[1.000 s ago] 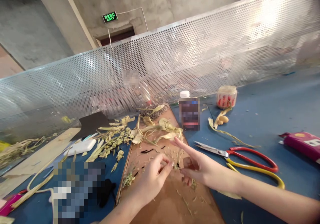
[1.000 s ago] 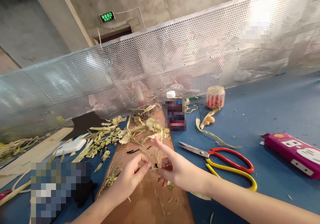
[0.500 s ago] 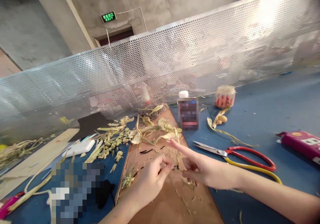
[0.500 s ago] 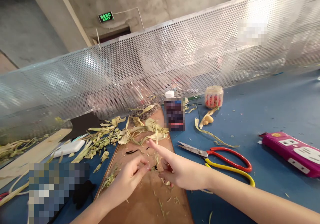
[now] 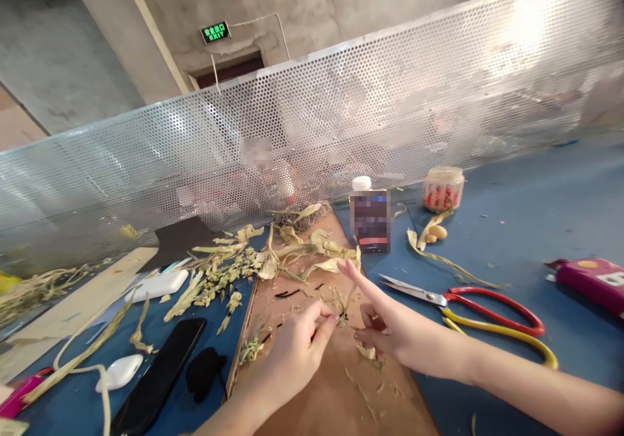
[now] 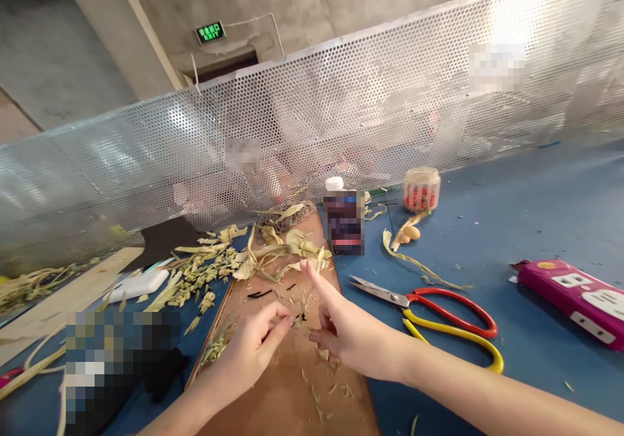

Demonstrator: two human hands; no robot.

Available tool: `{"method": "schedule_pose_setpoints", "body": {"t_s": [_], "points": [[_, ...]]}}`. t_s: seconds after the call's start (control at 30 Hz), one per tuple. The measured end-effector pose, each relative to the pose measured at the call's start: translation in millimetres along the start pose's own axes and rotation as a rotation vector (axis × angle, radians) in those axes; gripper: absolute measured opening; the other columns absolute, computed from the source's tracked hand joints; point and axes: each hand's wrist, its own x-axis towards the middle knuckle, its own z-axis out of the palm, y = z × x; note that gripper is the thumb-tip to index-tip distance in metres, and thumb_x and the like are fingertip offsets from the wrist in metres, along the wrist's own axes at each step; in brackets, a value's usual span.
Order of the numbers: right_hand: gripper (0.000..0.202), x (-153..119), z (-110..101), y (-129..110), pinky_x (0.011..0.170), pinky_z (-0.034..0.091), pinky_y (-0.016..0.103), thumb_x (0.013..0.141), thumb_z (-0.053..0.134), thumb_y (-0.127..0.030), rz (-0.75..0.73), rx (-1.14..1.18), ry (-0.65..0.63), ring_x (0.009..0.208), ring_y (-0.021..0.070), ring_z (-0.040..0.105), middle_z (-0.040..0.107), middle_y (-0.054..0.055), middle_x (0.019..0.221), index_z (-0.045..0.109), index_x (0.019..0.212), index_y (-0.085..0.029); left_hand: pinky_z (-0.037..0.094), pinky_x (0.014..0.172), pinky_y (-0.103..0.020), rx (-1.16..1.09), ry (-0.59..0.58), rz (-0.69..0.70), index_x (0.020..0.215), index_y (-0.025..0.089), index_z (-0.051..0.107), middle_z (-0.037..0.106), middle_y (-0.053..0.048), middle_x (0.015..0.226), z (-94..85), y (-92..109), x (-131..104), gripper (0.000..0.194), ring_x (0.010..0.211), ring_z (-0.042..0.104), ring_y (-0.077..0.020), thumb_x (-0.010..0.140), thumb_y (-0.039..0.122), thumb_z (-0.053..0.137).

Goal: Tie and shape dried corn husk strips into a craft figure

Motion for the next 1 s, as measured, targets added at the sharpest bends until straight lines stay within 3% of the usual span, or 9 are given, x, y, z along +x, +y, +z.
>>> {"method": "schedule_pose_setpoints", "body": {"t_s": [0.13,0.23,0.33,0.43,0.63,0.77,0.9,1.0], "points": [[0.089,-2,0,-5,0.053,0.049,0.026,0.085,0.051,-0.013,0.034,0.061,-0.029,0.053,0.0101,0.038,0.050,-0.003,0.072,-0.014,0.143,-0.033,0.022,0.048,-0.024,-0.005,-0.009,0.018,0.084,0.020,0.053,0.040,0.006,0.055,0.1,1,0,0.027,0.049,0.032,-0.0106,0.092,0.041,0.038],[0.089,-3,-1,-6,0.051,0.050,0.024,0.086,0.052,-0.017,-0.001,0.099,-0.015,0.055,0.0094,0.041,0.059,0.006,0.101,-0.014,0.143,-0.036,0.022,0.047,-0.023,-0.044,0.010,0.018,0.091,0.021,0.056,0.040,0.006,0.053,-0.2,-1,0,0.026,0.046,0.031,-0.0106,0.091,0.042,0.040],[0.090,-3,-2,-3,0.052,0.051,0.024,0.084,0.054,-0.017,-0.052,0.100,-0.027,0.058,0.0084,0.043,0.047,0.011,0.131,-0.012,0.142,-0.040,0.026,0.048,-0.023,-0.071,0.023,0.018,0.106,0.022,0.057,0.049,0.004,0.057,-0.3,-2,1,0.030,0.047,0.034,-0.0113,0.088,0.042,0.044],[0.091,-4,-2,-1,0.052,0.051,0.023,0.084,0.054,-0.015,-0.094,0.083,-0.038,0.058,0.0078,0.043,0.035,0.010,0.143,-0.011,0.142,-0.041,0.027,0.049,-0.023,-0.055,-0.007,0.026,0.105,0.022,0.061,0.053,0.002,0.063,0.5,-4,2,0.030,0.050,0.037,-0.0114,0.085,0.042,0.051],[0.088,-4,-4,-2,0.056,0.051,0.024,0.085,0.052,-0.016,-0.172,-0.011,-0.008,0.060,0.0086,0.043,0.028,0.009,0.147,-0.011,0.143,-0.038,0.021,0.047,-0.023,-0.067,-0.009,-0.006,0.096,0.021,0.063,0.035,0.007,0.054,0.5,-3,3,0.026,0.050,0.029,-0.0101,0.083,0.042,0.054],[0.070,-1,-6,-5,0.068,0.050,0.027,0.091,0.042,-0.019,-0.237,-0.092,0.040,0.067,0.0092,0.045,0.019,0.006,0.151,0.000,0.145,-0.036,0.021,0.049,-0.023,-0.085,0.013,0.004,0.096,0.021,0.062,0.035,0.007,0.057,-1.1,1,2,0.024,0.052,0.029,-0.0097,0.083,0.039,0.055],[0.064,4,-3,-2,0.064,0.050,0.026,0.091,0.040,-0.017,-0.218,-0.072,0.114,0.064,0.0092,0.046,0.044,0.008,0.136,0.010,0.145,-0.033,0.018,0.048,-0.024,-0.050,0.006,0.015,0.093,0.023,0.062,0.024,0.008,0.055,0.7,1,1,0.023,0.050,0.024,-0.0100,0.083,0.041,0.054],[0.062,7,0,-1,0.063,0.050,0.026,0.088,0.046,-0.019,-0.191,-0.035,0.183,0.061,0.0090,0.047,0.057,0.006,0.117,0.021,0.144,-0.030,0.018,0.048,-0.025,-0.024,0.004,0.041,0.090,0.023,0.063,0.024,0.007,0.054,2.9,0,0,0.020,0.050,0.024,-0.0102,0.084,0.040,0.053]]}}
